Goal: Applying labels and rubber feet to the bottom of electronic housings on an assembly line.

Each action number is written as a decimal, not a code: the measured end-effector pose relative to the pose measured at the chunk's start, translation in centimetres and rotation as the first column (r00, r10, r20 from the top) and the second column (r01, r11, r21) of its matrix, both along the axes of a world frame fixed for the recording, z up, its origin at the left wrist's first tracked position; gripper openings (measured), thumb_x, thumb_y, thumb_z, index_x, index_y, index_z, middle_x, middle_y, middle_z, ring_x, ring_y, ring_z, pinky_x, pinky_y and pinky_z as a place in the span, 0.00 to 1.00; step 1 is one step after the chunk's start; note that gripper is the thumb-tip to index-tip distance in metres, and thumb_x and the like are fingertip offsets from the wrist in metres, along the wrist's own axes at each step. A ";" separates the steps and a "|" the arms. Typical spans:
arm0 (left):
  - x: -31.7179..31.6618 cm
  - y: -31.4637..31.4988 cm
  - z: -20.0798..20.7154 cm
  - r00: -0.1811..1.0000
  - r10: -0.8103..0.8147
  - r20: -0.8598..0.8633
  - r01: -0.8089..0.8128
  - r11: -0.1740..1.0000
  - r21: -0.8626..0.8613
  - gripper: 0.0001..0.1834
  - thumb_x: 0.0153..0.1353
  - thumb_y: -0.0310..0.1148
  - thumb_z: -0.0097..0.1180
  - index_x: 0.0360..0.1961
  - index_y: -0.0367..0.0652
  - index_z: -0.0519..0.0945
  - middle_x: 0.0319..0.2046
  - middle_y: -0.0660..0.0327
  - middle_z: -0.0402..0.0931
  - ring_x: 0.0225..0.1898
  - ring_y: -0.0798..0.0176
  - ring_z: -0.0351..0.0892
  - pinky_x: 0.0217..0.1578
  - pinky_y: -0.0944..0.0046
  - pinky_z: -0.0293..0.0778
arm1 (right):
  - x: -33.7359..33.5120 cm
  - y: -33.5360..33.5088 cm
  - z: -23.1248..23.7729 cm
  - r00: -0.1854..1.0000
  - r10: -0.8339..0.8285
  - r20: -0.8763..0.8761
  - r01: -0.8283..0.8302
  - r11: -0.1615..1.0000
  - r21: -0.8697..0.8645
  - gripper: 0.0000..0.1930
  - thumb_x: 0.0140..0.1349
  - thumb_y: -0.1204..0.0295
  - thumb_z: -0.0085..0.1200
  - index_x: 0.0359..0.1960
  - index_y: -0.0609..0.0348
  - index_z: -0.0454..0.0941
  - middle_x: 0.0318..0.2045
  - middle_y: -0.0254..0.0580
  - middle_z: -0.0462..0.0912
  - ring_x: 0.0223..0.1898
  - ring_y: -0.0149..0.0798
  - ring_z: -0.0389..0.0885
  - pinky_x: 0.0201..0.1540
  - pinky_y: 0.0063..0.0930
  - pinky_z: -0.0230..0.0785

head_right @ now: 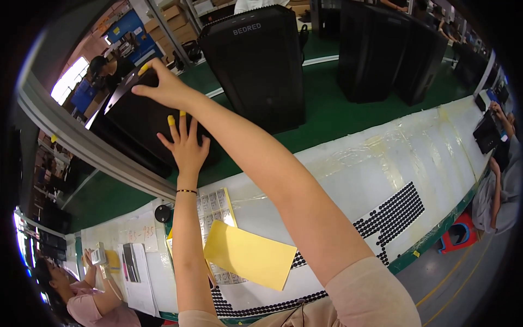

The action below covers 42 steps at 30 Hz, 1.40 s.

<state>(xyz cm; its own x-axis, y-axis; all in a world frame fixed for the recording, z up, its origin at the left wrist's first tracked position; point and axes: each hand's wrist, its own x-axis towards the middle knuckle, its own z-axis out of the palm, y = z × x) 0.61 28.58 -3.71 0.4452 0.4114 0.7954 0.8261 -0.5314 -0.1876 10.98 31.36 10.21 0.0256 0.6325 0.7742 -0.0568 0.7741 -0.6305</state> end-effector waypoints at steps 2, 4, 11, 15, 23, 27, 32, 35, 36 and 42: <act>-0.8 0.3 -0.3 0.999 -0.004 -0.044 0.005 1.000 0.010 0.31 0.51 0.40 0.54 0.60 0.58 0.71 0.64 0.65 0.63 0.67 0.51 0.55 0.64 0.29 0.31 | 0.0 0.3 0.0 1.000 -0.002 0.008 0.002 1.000 -0.010 0.23 0.55 0.61 0.66 0.47 0.55 0.68 0.41 0.37 0.74 0.46 0.33 0.72 0.50 0.28 0.65; -0.5 0.2 -0.5 0.998 -0.019 -0.058 0.020 1.000 0.023 0.31 0.50 0.40 0.54 0.60 0.58 0.71 0.64 0.65 0.62 0.67 0.51 0.55 0.64 0.29 0.31 | 0.5 0.0 -0.2 1.000 -0.025 0.014 0.025 1.000 0.007 0.24 0.55 0.62 0.66 0.47 0.56 0.67 0.40 0.40 0.75 0.46 0.36 0.73 0.51 0.30 0.65; -1.7 0.9 -1.4 0.999 -0.040 -0.036 0.040 0.999 0.000 0.28 0.51 0.39 0.54 0.57 0.54 0.74 0.63 0.59 0.63 0.68 0.46 0.53 0.64 0.27 0.31 | 4.2 -12.7 0.3 0.886 -0.330 0.326 0.225 0.920 0.320 0.27 0.57 0.70 0.59 0.57 0.59 0.64 0.55 0.55 0.70 0.58 0.52 0.69 0.61 0.41 0.60; 1.3 -1.5 0.5 0.999 0.014 -0.040 -0.014 1.000 -0.003 0.35 0.50 0.34 0.53 0.64 0.57 0.67 0.68 0.60 0.56 0.71 0.46 0.48 0.64 0.29 0.29 | 18.1 -22.2 3.3 0.639 -0.715 0.284 0.442 0.644 0.624 0.19 0.58 0.76 0.57 0.52 0.61 0.69 0.54 0.45 0.73 0.53 0.43 0.73 0.60 0.34 0.62; 7.5 -7.4 0.8 0.992 -0.113 0.053 0.119 0.986 -0.113 0.34 0.53 0.34 0.56 0.64 0.47 0.66 0.68 0.47 0.51 0.71 0.44 0.44 0.67 0.37 0.33 | 50.6 -19.4 2.3 -0.035 -0.997 0.070 0.938 -0.057 -0.342 0.52 0.47 0.44 0.65 0.65 0.66 0.54 0.64 0.58 0.56 0.65 0.53 0.58 0.65 0.42 0.56; 10.4 -11.3 1.1 0.943 -0.284 0.171 0.310 0.938 -0.153 0.34 0.51 0.32 0.59 0.61 0.40 0.65 0.67 0.42 0.50 0.70 0.41 0.46 0.67 0.39 0.36 | 53.2 -17.4 2.8 0.162 -0.985 0.062 0.805 0.095 -0.586 0.60 0.42 0.41 0.67 0.68 0.67 0.46 0.66 0.60 0.52 0.67 0.53 0.55 0.66 0.44 0.55; 16.1 -16.3 2.5 0.812 -0.440 0.385 0.567 0.753 -0.335 0.31 0.52 0.23 0.58 0.59 0.38 0.64 0.66 0.46 0.52 0.68 0.44 0.48 0.66 0.49 0.45 | 58.7 -17.4 1.3 0.238 -0.969 0.071 0.822 0.162 -0.546 0.60 0.41 0.44 0.68 0.68 0.65 0.45 0.67 0.58 0.54 0.67 0.53 0.54 0.66 0.45 0.57; 18.9 -17.3 3.5 0.669 -0.508 0.543 0.741 0.519 -0.426 0.24 0.56 0.20 0.52 0.56 0.37 0.67 0.63 0.52 0.57 0.65 0.53 0.57 0.63 0.59 0.54 | 57.0 -18.0 1.1 0.223 -0.975 0.022 0.822 0.175 -0.542 0.58 0.41 0.48 0.69 0.67 0.66 0.47 0.64 0.58 0.57 0.66 0.52 0.56 0.65 0.44 0.57; 19.8 -17.2 3.3 0.610 -0.498 0.616 0.792 0.408 -0.454 0.23 0.58 0.20 0.51 0.56 0.37 0.67 0.62 0.54 0.58 0.65 0.55 0.58 0.63 0.60 0.55 | 56.0 -18.4 1.0 0.218 -0.976 -0.012 0.841 0.194 -0.505 0.56 0.41 0.50 0.69 0.66 0.68 0.50 0.63 0.59 0.59 0.65 0.52 0.57 0.64 0.42 0.58; 28.9 -16.4 3.8 0.431 0.166 0.887 0.808 -0.509 -0.297 0.38 0.67 0.59 0.40 0.62 0.34 0.62 0.62 0.51 0.60 0.63 0.55 0.63 0.63 0.52 0.60 | 51.7 -23.2 -1.0 0.324 -0.928 -0.183 0.905 0.360 -0.226 0.42 0.49 0.62 0.66 0.60 0.67 0.53 0.52 0.50 0.66 0.53 0.40 0.68 0.57 0.29 0.62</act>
<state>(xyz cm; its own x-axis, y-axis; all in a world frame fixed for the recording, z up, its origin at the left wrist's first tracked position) 29.49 12.20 0.09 0.8441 0.5361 -0.0085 -0.1488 0.2496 0.9569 62.64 8.12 9.18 0.7943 0.1326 0.5928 0.5081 0.3899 -0.7680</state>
